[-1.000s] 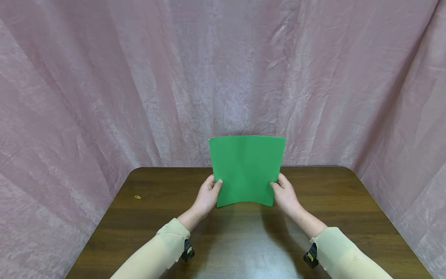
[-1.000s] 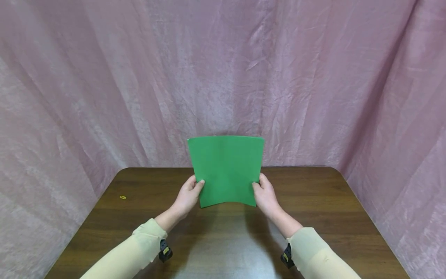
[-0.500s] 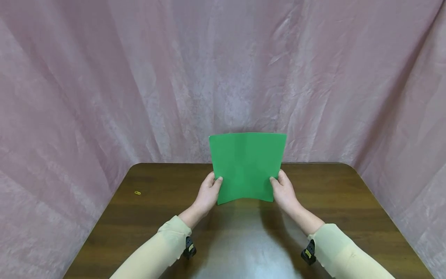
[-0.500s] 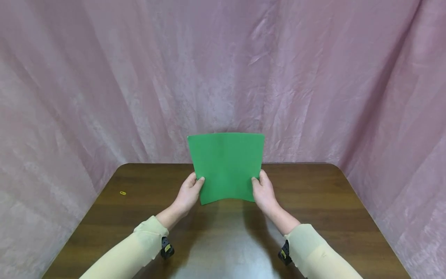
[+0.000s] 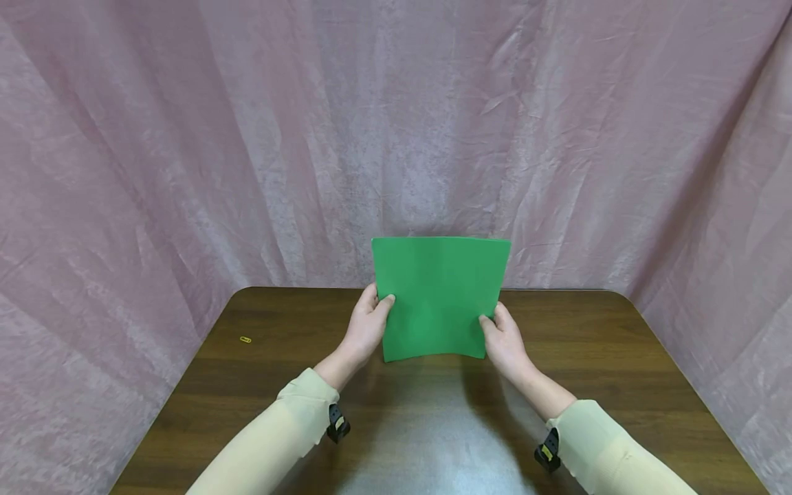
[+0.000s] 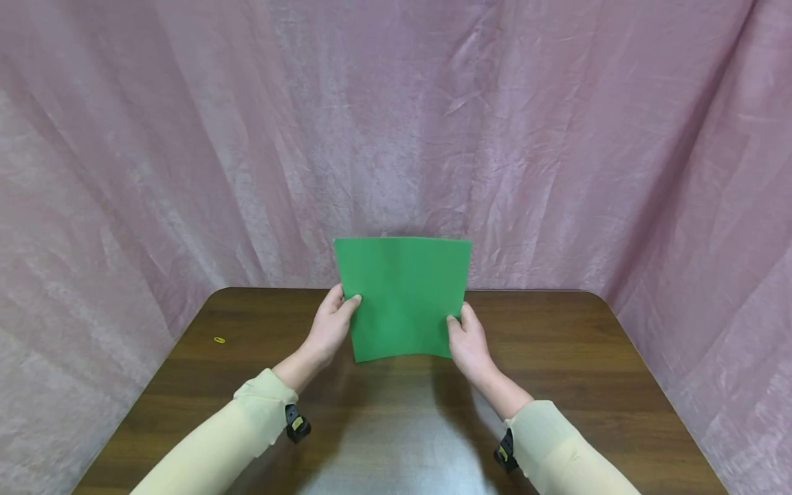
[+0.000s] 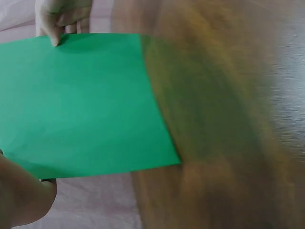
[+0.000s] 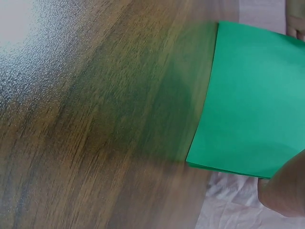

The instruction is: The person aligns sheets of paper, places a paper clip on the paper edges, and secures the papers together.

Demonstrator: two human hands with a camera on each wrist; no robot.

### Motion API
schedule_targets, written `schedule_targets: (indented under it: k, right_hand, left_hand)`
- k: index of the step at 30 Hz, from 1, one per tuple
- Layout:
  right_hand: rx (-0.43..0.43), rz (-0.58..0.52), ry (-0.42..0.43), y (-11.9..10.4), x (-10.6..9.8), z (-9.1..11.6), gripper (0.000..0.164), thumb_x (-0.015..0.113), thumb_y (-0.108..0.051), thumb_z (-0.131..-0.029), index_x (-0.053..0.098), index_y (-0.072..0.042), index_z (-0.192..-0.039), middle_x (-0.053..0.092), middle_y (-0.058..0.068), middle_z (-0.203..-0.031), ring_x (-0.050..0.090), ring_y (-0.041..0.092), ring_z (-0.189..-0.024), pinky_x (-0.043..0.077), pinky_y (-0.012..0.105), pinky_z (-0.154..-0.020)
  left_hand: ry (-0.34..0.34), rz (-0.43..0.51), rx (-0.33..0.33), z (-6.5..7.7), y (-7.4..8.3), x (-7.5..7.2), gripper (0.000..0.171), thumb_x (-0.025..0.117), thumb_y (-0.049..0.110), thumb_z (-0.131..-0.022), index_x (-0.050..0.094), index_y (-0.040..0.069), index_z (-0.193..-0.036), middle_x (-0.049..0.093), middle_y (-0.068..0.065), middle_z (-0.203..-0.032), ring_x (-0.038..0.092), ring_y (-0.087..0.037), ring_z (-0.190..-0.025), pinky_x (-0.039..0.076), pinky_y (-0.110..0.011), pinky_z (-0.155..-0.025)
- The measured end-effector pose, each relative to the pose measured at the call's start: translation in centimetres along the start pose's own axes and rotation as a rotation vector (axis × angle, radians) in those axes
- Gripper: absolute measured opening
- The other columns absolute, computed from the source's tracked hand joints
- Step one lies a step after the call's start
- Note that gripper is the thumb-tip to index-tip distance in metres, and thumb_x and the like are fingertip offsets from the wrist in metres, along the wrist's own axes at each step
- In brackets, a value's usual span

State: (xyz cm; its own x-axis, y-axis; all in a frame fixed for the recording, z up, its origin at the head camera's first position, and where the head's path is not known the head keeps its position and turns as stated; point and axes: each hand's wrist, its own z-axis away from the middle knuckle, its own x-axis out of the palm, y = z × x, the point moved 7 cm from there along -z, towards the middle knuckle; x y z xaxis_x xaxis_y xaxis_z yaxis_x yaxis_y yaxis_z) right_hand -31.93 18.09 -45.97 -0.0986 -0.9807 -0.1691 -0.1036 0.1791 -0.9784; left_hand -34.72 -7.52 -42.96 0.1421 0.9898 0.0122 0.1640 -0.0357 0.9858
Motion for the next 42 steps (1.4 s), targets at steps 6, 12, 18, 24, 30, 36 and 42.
schedule_targets:
  k: [6, 12, 18, 24, 30, 36, 42]
  right_hand:
    - [0.016, -0.038, -0.016, -0.5, -0.1, 0.1, 0.029, 0.04, -0.002, -0.105, 0.048, 0.005, -0.132, 0.056, 0.024, -0.133, 0.057, 0.035, -0.119, 0.05, 0.051, -0.1]
    - [0.012, -0.085, -0.007, -2.3, -0.4, 0.0, 0.03, 0.041, 0.001, -0.1, 0.048, 0.005, -0.129, 0.055, 0.023, -0.13, 0.056, 0.03, -0.116, 0.048, 0.045, -0.1]
    - [-0.04, -0.127, 0.008, -4.5, -0.9, -0.5, 0.033, 0.041, 0.001, -0.099, 0.048, 0.005, -0.131, 0.055, 0.019, -0.128, 0.057, 0.023, -0.11, 0.048, 0.042, -0.096]
    - [-0.08, -0.183, 0.017, -6.5, -1.1, -0.8, 0.032, 0.041, -0.002, -0.101, 0.051, 0.003, -0.131, 0.059, 0.015, -0.12, 0.06, 0.021, -0.103, 0.051, 0.041, -0.09]
    - [-0.097, -0.232, 0.039, -8.0, -1.4, -0.8, 0.029, 0.042, -0.001, -0.102, 0.053, 0.001, -0.128, 0.06, 0.012, -0.116, 0.06, 0.021, -0.098, 0.052, 0.04, -0.086]
    - [-0.13, -0.219, 0.049, -9.3, -1.6, -0.9, 0.025, 0.043, -0.004, -0.103, 0.054, 0.0, -0.126, 0.059, 0.008, -0.114, 0.058, 0.02, -0.099, 0.051, 0.039, -0.085]
    - [-0.155, -0.219, 0.046, -10.0, -1.5, -0.9, 0.021, 0.044, -0.012, -0.108, 0.053, -0.003, -0.125, 0.058, 0.007, -0.114, 0.057, 0.021, -0.1, 0.051, 0.039, -0.084]
  left_hand:
    - [0.015, 0.027, 0.05, -0.7, 2.2, 0.1, 0.032, 0.047, 0.022, -0.11, 0.051, 0.01, -0.139, 0.064, -0.014, -0.121, 0.066, -0.03, -0.105, 0.056, -0.05, -0.09]
    - [0.018, 0.037, 0.078, -0.8, 3.0, -0.1, 0.031, 0.047, 0.023, -0.11, 0.052, 0.009, -0.138, 0.064, -0.014, -0.118, 0.065, -0.03, -0.103, 0.055, -0.049, -0.088]
    - [0.038, 0.04, 0.109, -0.8, 3.8, 0.0, 0.031, 0.049, 0.026, -0.109, 0.056, 0.009, -0.134, 0.065, -0.013, -0.112, 0.066, -0.028, -0.097, 0.056, -0.043, -0.083]
    - [0.044, 0.053, 0.147, -0.8, 4.4, 0.1, 0.03, 0.049, 0.029, -0.11, 0.058, 0.01, -0.131, 0.064, -0.013, -0.11, 0.065, -0.028, -0.095, 0.056, -0.041, -0.081]
    - [0.049, 0.075, 0.185, -0.8, 5.2, 0.4, 0.03, 0.047, 0.029, -0.111, 0.058, 0.01, -0.131, 0.063, -0.011, -0.109, 0.063, -0.026, -0.094, 0.054, -0.039, -0.08]
    - [0.068, 0.073, 0.247, -0.9, 6.3, 0.3, 0.032, 0.047, 0.033, -0.111, 0.058, 0.009, -0.128, 0.062, -0.01, -0.104, 0.061, -0.024, -0.089, 0.052, -0.037, -0.075]
    - [0.093, 0.089, 0.29, -1.2, 6.9, 0.3, 0.032, 0.048, 0.033, -0.111, 0.059, 0.008, -0.127, 0.063, -0.007, -0.103, 0.06, -0.02, -0.088, 0.051, -0.032, -0.074]
